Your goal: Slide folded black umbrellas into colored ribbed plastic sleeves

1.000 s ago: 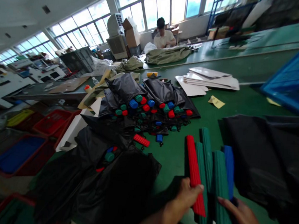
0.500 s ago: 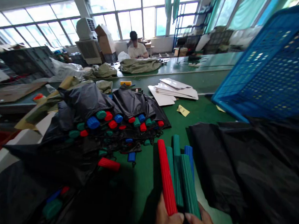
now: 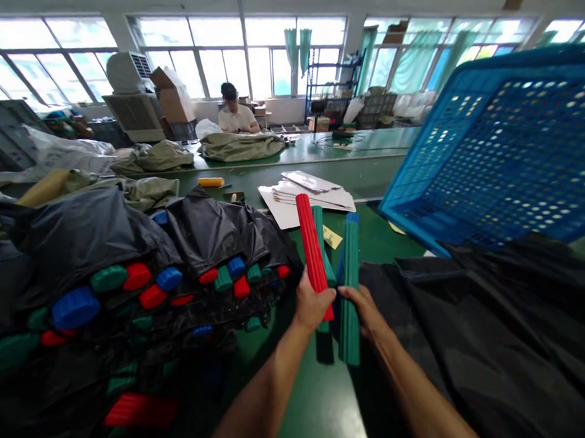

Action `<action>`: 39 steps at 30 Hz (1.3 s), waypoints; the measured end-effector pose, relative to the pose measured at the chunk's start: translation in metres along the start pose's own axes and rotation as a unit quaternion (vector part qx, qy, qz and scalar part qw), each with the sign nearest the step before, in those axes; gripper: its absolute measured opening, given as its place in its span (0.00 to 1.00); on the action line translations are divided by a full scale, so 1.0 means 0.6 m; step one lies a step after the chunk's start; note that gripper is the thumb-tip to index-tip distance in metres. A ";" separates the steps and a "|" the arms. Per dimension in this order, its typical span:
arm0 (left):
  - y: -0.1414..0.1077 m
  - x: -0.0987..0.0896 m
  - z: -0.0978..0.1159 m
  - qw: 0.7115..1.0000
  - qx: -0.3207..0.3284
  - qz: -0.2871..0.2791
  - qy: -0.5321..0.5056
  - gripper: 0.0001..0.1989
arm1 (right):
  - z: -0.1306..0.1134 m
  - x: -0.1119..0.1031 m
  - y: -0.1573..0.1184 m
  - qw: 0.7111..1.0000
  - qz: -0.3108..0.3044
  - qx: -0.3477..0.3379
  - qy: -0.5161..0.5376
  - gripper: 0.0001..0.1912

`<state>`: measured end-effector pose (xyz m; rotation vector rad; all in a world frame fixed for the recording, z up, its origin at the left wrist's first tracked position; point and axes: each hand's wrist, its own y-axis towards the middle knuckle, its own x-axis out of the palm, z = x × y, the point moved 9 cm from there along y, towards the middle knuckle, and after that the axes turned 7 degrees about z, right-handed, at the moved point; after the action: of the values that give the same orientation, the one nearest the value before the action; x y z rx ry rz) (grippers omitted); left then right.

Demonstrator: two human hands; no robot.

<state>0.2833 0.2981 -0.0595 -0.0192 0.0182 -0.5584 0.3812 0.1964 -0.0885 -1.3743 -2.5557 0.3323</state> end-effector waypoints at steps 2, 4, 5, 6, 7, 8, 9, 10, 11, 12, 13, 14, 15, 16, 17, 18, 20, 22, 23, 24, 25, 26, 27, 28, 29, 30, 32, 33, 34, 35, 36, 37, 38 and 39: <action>0.068 0.018 -0.006 1.000 0.004 0.016 0.019 0.21 | -0.020 0.019 0.068 0.998 -0.006 -0.007 -0.056 0.12; 0.122 0.025 -0.028 0.997 -0.018 0.031 0.061 0.17 | -0.022 0.030 0.127 0.993 0.001 -0.001 -0.118 0.10; 0.142 0.026 -0.044 0.995 -0.037 0.036 0.088 0.16 | -0.019 0.033 0.152 0.988 0.009 0.002 -0.154 0.10; 0.159 0.024 -0.060 0.992 -0.055 0.038 0.111 0.15 | -0.014 0.035 0.173 0.981 0.021 0.003 -0.192 0.10; 0.172 0.021 -0.075 0.988 -0.069 0.038 0.131 0.16 | -0.008 0.035 0.191 0.972 0.036 0.003 -0.232 0.11; 0.182 0.018 -0.088 0.985 -0.078 0.038 0.148 0.16 | -0.003 0.035 0.206 0.961 0.053 0.000 -0.271 0.12; 0.189 0.016 -0.098 0.982 -0.083 0.036 0.166 0.17 | 0.000 0.035 0.219 0.949 0.070 -0.004 -0.309 0.13; 0.195 0.014 -0.104 0.978 -0.085 0.038 0.187 0.19 | 0.002 0.035 0.231 0.935 0.084 -0.010 -0.344 0.15; 0.198 0.014 -0.106 0.972 -0.086 0.041 0.214 0.22 | 0.001 0.037 0.242 0.922 0.095 -0.017 -0.374 0.18; 0.201 0.016 -0.107 0.964 -0.091 0.045 0.247 0.27 | -0.001 0.039 0.253 0.910 0.102 -0.024 -0.400 0.20; 0.203 0.019 -0.105 0.953 -0.098 0.049 0.281 0.32 | -0.006 0.041 0.263 0.900 0.108 -0.033 -0.422 0.22; 0.204 0.023 -0.102 0.943 -0.105 0.051 0.313 0.37 | -0.014 0.043 0.274 0.890 0.113 -0.042 -0.440 0.23; 0.205 0.029 -0.098 0.932 -0.111 0.049 0.343 0.40 | -0.023 0.044 0.283 0.881 0.118 -0.052 -0.455 0.24; 0.208 0.035 -0.094 0.921 -0.116 0.043 0.370 0.43 | -0.032 0.045 0.292 0.873 0.122 -0.063 -0.467 0.25; 0.210 0.040 -0.091 0.912 -0.117 0.032 0.393 0.44 | -0.042 0.046 0.297 0.867 0.124 -0.073 -0.476 0.25; 0.214 0.044 -0.087 0.904 -0.114 0.019 0.411 0.46 | -0.051 0.047 0.299 0.863 0.123 -0.084 -0.483 0.25; 0.222 0.043 -0.083 0.896 -0.104 -0.006 0.432 0.48 | -0.065 0.049 0.287 0.857 0.117 -0.108 -0.491 0.25; 0.225 0.034 -0.084 0.897 -0.099 -0.024 0.430 0.49 | -0.069 0.048 0.249 0.849 0.122 -0.144 -0.494 0.25; 0.224 0.028 -0.086 0.900 -0.100 -0.029 0.424 0.49 | -0.065 0.047 0.221 0.844 0.131 -0.163 -0.493 0.27; 0.221 0.023 -0.088 0.902 -0.103 -0.032 0.418 0.49 | -0.058 0.045 0.187 0.838 0.145 -0.189 -0.492 0.28; 0.217 0.020 -0.089 0.903 -0.102 -0.031 0.415 0.48 | -0.047 0.044 0.150 0.828 0.157 -0.221 -0.490 0.30; 0.213 0.017 -0.086 0.903 -0.090 -0.020 0.420 0.47 | -0.030 0.045 0.111 0.817 0.165 -0.252 -0.491 0.31; 0.209 0.014 -0.078 0.899 -0.069 0.001 0.432 0.46 | -0.015 0.050 0.070 0.795 0.171 -0.308 -0.494 0.32; 0.206 0.011 -0.068 0.892 -0.046 0.024 0.450 0.43 | 0.008 0.060 0.036 0.773 0.150 -0.348 -0.509 0.31; 0.204 0.010 -0.057 0.881 -0.026 0.046 0.471 0.40 | 0.035 0.070 0.012 0.750 0.122 -0.369 -0.535 0.29; 0.203 0.008 -0.046 0.869 -0.014 0.063 0.490 0.37 | 0.060 0.077 -0.006 0.727 0.095 -0.380 -0.564 0.28; 0.204 0.005 -0.028 0.855 -0.017 0.068 0.514 0.32 | 0.096 0.083 -0.018 0.694 0.046 -0.370 -0.615 0.26; 0.201 0.002 -0.020 0.853 -0.024 0.062 0.518 0.31 | 0.103 0.083 -0.019 0.686 0.029 -0.362 -0.631 0.25; 0.195 -0.003 -0.009 0.852 -0.022 0.059 0.519 0.30 | 0.103 0.079 -0.020 0.682 0.022 -0.354 -0.640 0.25; 0.181 -0.011 0.004 0.852 -0.005 0.062 0.520 0.30 | 0.098 0.072 -0.023 0.683 0.025 -0.346 -0.643 0.26; 0.158 -0.020 0.017 0.851 0.028 0.068 0.520 0.29 | 0.092 0.062 -0.032 0.687 0.038 -0.342 -0.640 0.27; 0.123 -0.032 0.027 0.850 0.074 0.073 0.516 0.28 | 0.087 0.049 -0.048 0.691 0.058 -0.344 -0.634 0.27; 0.075 -0.045 0.032 0.847 0.131 0.076 0.510 0.27 | 0.086 0.033 -0.073 0.693 0.078 -0.353 -0.624 0.28; 0.012 -0.060 0.031 0.841 0.194 0.071 0.500 0.26 | 0.092 0.016 -0.107 0.694 0.091 -0.369 -0.612 0.28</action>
<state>0.2568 0.3237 -0.0408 0.6722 0.9245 -0.3616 0.3092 0.1647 -0.1211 -2.2068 -3.9403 0.3127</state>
